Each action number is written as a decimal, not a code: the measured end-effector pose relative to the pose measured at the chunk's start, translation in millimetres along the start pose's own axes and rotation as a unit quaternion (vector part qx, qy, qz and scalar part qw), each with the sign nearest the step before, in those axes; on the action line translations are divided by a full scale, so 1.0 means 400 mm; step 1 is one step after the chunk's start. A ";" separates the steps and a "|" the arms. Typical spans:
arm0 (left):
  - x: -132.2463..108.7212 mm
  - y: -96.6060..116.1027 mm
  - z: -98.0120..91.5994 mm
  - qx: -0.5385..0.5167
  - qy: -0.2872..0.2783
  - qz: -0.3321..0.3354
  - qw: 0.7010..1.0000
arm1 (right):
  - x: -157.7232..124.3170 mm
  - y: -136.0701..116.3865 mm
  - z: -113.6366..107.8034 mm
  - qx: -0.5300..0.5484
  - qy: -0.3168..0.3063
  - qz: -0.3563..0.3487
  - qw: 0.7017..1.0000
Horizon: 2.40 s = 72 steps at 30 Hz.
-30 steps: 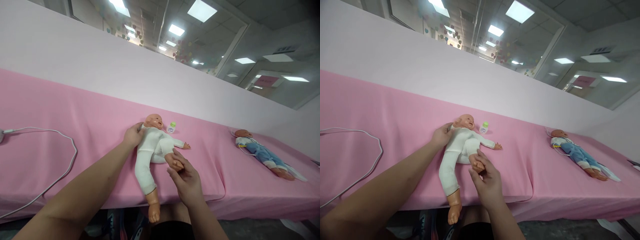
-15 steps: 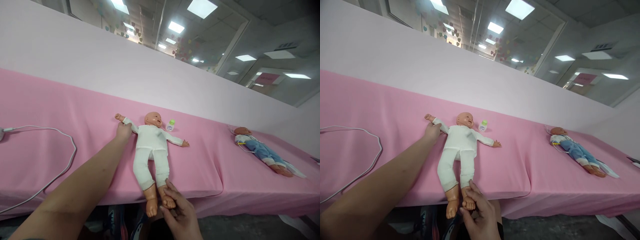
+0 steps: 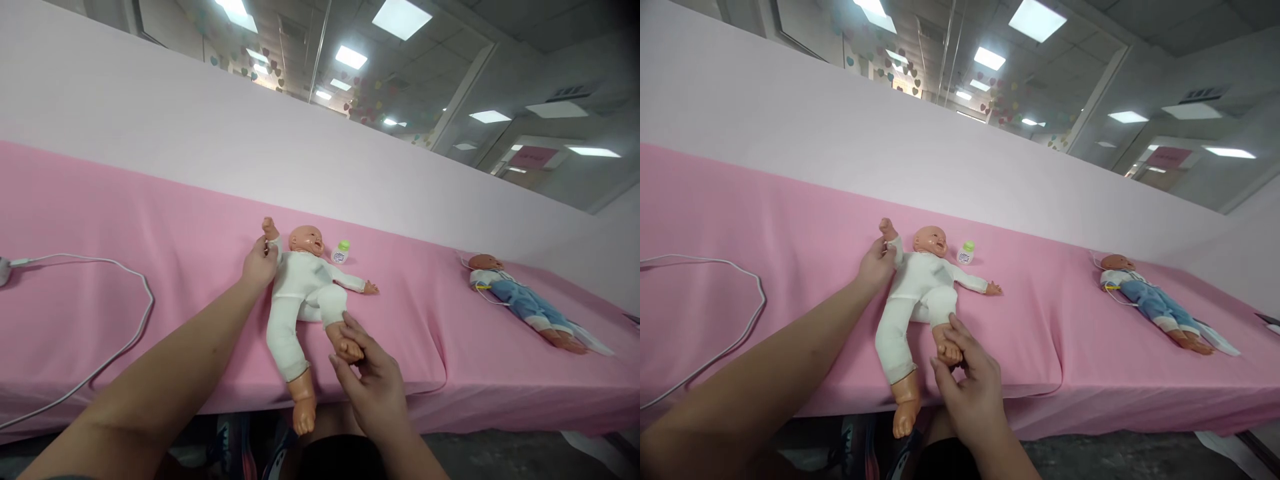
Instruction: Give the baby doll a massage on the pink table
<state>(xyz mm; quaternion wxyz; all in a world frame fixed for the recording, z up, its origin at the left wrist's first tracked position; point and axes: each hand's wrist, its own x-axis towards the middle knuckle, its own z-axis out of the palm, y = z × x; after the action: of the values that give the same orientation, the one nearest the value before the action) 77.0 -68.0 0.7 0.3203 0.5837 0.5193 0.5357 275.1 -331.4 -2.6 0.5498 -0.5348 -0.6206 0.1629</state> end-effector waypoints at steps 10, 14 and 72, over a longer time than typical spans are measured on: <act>-0.040 0.016 0.052 0.255 -0.177 0.258 0.915 | 0.157 0.023 0.040 0.034 0.021 0.049 0.998; -0.046 0.014 0.051 0.296 -0.200 0.274 0.893 | 0.204 0.042 0.064 0.030 0.017 0.057 0.998; -0.039 -0.002 0.033 0.234 -0.264 0.240 0.905 | 0.183 0.003 0.088 -0.037 -0.047 -0.005 0.998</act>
<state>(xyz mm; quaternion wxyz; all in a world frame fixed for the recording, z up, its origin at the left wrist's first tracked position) 91.3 -80.3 -7.6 0.1618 0.8686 0.3709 0.2860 258.3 -255.6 21.6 0.5002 -0.5438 -0.6540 0.1622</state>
